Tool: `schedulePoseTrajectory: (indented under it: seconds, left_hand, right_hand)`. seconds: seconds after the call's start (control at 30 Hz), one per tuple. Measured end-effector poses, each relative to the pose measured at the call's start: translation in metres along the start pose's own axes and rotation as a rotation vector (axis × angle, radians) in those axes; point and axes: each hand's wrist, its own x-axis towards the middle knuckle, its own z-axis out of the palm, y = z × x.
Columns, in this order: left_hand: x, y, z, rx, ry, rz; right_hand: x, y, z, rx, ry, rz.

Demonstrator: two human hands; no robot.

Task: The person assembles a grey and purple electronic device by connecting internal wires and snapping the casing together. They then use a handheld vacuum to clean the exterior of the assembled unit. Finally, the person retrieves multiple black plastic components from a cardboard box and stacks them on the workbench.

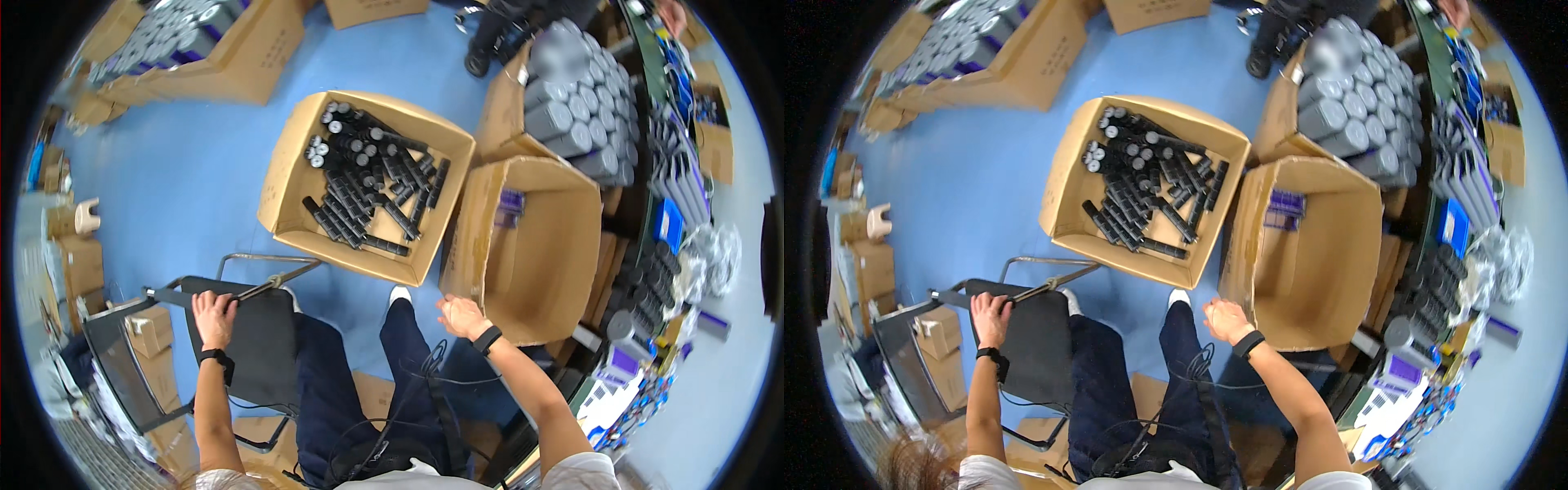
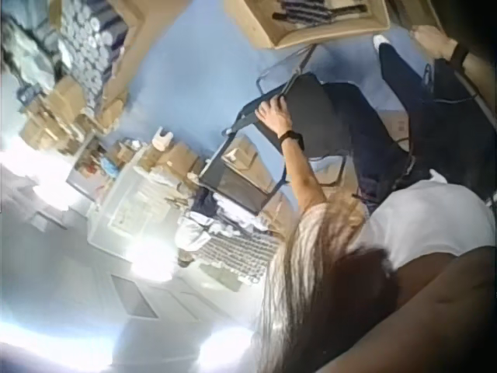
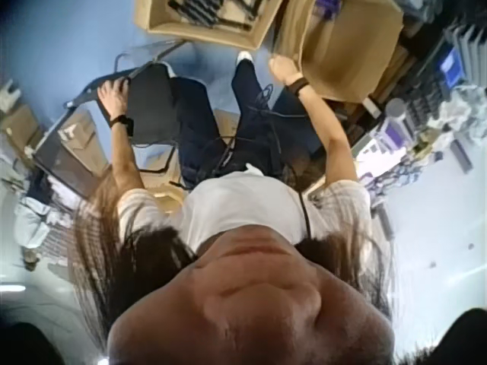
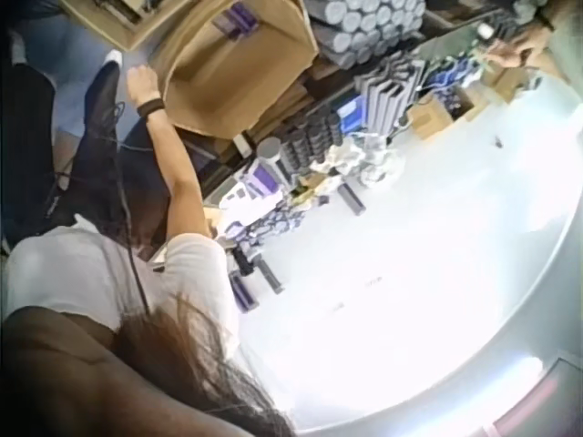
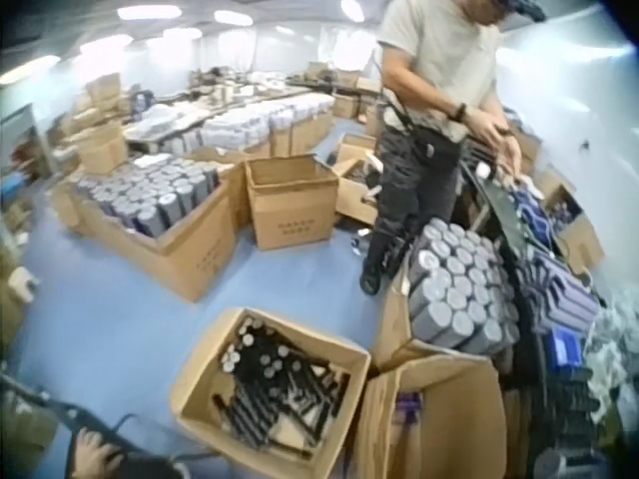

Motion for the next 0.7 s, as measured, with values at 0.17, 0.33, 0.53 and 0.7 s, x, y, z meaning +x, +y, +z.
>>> schedulePoseTrajectory:
  seconds: [0.17,0.33,0.53,0.7]
  left_hand:
    - [0.009,-0.086,-0.02,0.063,-0.108,-0.118]
    - [0.019,-0.154,-0.016,0.264,-0.095,0.072]
    - [0.041,-0.156,-0.031,-0.209,-0.317,0.122]
    - [0.041,-0.292,-0.01,-0.19,-0.44,0.134]
  right_hand:
    - [-0.002,0.003,0.045,0.235,0.111,0.203]
    - [0.052,-0.021,0.115,0.48,0.094,0.314]
    - [0.164,-0.182,0.127,0.719,0.115,-0.082]
    - [0.23,-0.384,0.094,0.763,0.142,-0.539]
